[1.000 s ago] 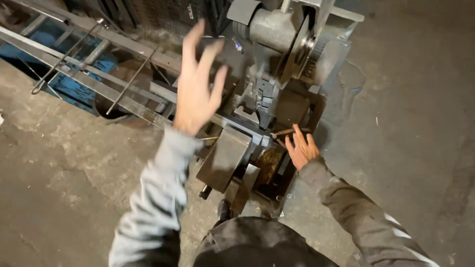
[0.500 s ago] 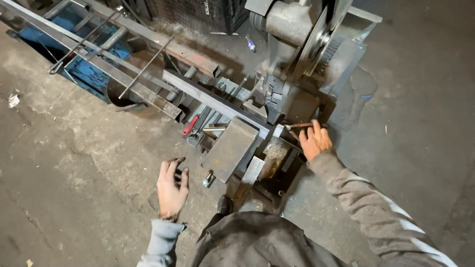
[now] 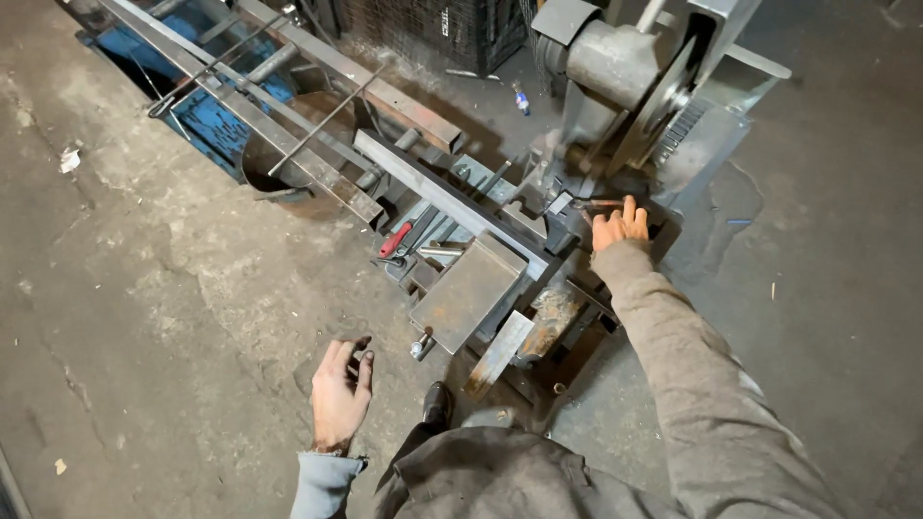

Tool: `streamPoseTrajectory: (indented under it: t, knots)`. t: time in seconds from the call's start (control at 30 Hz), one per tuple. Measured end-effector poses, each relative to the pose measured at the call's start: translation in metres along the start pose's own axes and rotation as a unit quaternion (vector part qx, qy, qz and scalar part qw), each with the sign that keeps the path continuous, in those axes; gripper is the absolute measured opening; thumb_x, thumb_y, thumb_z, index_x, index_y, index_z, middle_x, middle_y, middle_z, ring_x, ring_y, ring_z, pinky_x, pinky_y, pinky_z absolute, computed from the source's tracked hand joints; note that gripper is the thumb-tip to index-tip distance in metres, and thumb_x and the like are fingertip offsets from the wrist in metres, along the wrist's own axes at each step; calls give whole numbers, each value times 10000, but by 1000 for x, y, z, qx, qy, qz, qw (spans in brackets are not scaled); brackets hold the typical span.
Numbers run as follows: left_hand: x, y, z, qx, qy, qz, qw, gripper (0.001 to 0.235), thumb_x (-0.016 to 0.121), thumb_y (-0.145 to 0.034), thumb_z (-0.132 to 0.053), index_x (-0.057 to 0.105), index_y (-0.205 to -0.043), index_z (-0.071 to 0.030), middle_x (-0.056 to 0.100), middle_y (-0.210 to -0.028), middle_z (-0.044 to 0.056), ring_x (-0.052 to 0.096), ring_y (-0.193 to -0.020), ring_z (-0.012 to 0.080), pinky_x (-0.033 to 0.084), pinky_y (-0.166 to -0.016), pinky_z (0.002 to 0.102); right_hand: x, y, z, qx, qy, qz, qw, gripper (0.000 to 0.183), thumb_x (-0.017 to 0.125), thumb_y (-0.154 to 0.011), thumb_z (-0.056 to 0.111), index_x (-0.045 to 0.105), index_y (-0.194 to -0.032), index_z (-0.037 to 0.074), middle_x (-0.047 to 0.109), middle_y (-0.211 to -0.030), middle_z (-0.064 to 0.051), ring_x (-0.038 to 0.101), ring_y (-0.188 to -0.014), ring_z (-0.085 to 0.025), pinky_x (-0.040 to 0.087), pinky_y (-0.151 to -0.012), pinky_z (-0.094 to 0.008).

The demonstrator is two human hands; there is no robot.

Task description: Cutting a metal bar using an industrial circular saw on a fabrication floor.

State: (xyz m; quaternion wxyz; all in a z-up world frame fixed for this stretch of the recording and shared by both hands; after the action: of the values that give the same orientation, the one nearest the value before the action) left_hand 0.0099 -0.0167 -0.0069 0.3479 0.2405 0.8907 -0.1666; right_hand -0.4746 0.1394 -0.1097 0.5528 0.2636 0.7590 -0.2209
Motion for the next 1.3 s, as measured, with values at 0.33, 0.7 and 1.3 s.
streamPoseTrajectory:
  t: [0.33,0.7,1.3]
  knots:
    - [18,8,39,-32,3,34,999,203,665,-914,-163,710,-1086,-64,658,-906,156,666,-686,325,541,-661,401,-32,30,-11,39,-62,101,992,295,716,-865,258,730,-1140,154,696,-1272,-138,364,-1447,-386,286,-1110,-516]
    - [118,-6,72,15,119,80,990,506,548,-1007,-336,527,-1401,-20,671,-1217,292,635,-1141,469,484,-963,493,33,198,-43,119,-260,-99,953,457,786,-845,156,717,-1292,97,667,-1262,-249,612,-1161,-367,490,-1070,-465]
    - [230,-1,116,-414,290,-93,858,633,380,-1130,-531,628,-988,34,562,-692,200,588,-724,465,477,-737,606,13,281,-40,113,-276,-84,951,548,746,-832,157,673,-1374,133,595,-1371,-254,506,-1302,-421,444,-1105,-539]
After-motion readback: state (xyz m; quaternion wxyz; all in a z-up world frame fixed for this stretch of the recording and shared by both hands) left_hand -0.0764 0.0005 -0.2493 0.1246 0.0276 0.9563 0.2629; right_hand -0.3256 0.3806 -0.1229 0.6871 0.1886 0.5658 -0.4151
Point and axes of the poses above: each hand's wrist, its own y-axis away from the middle knuckle, its own x-axis out of the palm, z = x × y, the point moved 3 cm from there along -y, towards the middle knuckle
